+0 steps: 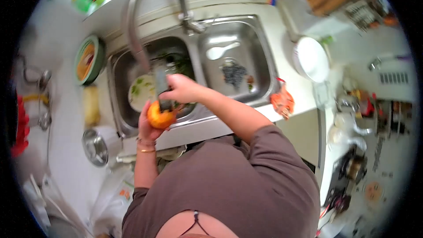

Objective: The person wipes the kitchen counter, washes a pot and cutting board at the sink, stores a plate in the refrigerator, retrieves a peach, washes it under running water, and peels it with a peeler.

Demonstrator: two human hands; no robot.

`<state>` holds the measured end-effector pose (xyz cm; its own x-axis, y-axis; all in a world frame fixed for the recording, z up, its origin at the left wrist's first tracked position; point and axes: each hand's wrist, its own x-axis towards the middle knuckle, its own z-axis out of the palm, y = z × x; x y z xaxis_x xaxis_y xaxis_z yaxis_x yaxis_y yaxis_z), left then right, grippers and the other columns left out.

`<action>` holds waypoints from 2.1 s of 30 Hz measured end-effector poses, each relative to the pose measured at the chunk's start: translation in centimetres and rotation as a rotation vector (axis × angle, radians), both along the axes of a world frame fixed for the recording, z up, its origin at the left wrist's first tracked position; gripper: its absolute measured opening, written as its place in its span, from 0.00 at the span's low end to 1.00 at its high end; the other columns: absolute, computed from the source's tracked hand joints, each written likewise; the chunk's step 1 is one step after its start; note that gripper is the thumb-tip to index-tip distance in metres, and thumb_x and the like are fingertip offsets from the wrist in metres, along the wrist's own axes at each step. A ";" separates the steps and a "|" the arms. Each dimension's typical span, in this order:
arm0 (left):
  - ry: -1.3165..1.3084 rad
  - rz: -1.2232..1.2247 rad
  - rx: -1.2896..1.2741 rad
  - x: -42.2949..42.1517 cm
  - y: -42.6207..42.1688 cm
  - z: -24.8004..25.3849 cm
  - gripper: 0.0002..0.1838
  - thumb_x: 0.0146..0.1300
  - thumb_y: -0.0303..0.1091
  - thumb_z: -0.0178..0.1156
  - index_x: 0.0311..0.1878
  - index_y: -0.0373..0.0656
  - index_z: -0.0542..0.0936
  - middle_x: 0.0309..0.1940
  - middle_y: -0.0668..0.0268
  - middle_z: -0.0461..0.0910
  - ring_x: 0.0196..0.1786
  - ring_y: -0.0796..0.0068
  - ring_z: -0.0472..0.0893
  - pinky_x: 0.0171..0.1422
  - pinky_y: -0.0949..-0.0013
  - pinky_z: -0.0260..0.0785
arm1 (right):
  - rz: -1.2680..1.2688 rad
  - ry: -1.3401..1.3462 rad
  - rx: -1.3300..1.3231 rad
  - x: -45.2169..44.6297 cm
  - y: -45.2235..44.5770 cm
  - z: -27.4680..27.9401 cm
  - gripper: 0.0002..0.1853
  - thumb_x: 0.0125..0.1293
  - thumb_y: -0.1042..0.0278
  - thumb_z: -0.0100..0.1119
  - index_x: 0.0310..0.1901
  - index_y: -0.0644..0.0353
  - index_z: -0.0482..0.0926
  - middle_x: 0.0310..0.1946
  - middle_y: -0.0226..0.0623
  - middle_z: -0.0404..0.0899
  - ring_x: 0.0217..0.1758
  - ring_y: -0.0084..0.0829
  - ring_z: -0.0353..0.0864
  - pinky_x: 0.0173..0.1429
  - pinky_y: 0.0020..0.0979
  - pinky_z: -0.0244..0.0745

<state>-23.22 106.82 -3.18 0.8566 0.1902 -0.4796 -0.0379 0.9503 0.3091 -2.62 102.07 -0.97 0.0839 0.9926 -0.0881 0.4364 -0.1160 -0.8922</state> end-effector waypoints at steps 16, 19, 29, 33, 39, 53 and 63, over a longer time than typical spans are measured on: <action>0.097 -0.108 -0.090 1.3 -0.1 -0.8 0.36 0.69 0.61 0.33 0.58 0.34 0.69 0.47 0.47 0.78 0.42 0.49 0.82 0.33 0.60 0.79 | -0.542 0.773 -0.130 4.1 0.5 -6.1 0.17 0.57 0.64 0.66 0.43 0.61 0.73 0.39 0.36 0.79 0.36 0.29 0.80 0.36 0.32 0.78; 0.024 -0.080 -0.002 0.5 0.6 -2.0 0.35 0.68 0.63 0.35 0.57 0.39 0.70 0.47 0.53 0.78 0.43 0.55 0.82 0.31 0.64 0.79 | -0.510 -0.060 0.011 4.4 0.3 -9.1 0.14 0.56 0.68 0.64 0.38 0.70 0.75 0.32 0.48 0.81 0.36 0.43 0.82 0.42 0.39 0.76; 0.127 0.209 0.044 1.0 -0.8 -3.5 0.30 0.67 0.61 0.42 0.62 0.49 0.67 0.53 0.61 0.74 0.52 0.63 0.77 0.48 0.54 0.76 | -0.536 1.129 0.017 -2.6 -1.4 -6.3 0.11 0.59 0.74 0.63 0.44 0.63 0.75 0.40 0.33 0.80 0.41 0.23 0.78 0.49 0.27 0.73; 0.166 0.263 0.131 1.6 -1.7 -3.0 0.28 0.68 0.59 0.42 0.62 0.50 0.67 0.54 0.61 0.73 0.52 0.62 0.77 0.48 0.53 0.75 | -0.549 1.036 0.084 -4.4 -1.3 -6.4 0.11 0.61 0.74 0.62 0.43 0.64 0.74 0.40 0.33 0.80 0.42 0.23 0.78 0.50 0.26 0.73; 0.168 0.295 0.073 1.5 -2.1 -3.6 0.26 0.68 0.57 0.42 0.60 0.51 0.68 0.54 0.61 0.73 0.52 0.59 0.77 0.46 0.54 0.75 | -0.651 0.846 0.178 -4.1 -1.3 -8.0 0.11 0.60 0.72 0.63 0.42 0.65 0.73 0.37 0.34 0.80 0.37 0.24 0.79 0.45 0.26 0.74; -0.148 0.239 0.038 -0.3 -0.9 -3.0 0.30 0.64 0.52 0.54 0.63 0.44 0.66 0.59 0.60 0.70 0.60 0.60 0.72 0.61 0.53 0.68 | -0.381 1.332 -0.062 1.6 -0.1 -6.6 0.13 0.65 0.69 0.56 0.50 0.63 0.73 0.44 0.38 0.80 0.44 0.36 0.81 0.47 0.37 0.78; -0.153 0.334 0.078 1.8 -1.7 -2.6 0.29 0.64 0.49 0.56 0.64 0.45 0.64 0.61 0.60 0.67 0.62 0.61 0.70 0.62 0.54 0.68 | -0.276 1.494 0.036 -1.8 -2.2 -3.8 0.12 0.68 0.68 0.51 0.49 0.64 0.72 0.50 0.48 0.77 0.55 0.37 0.75 0.62 0.40 0.67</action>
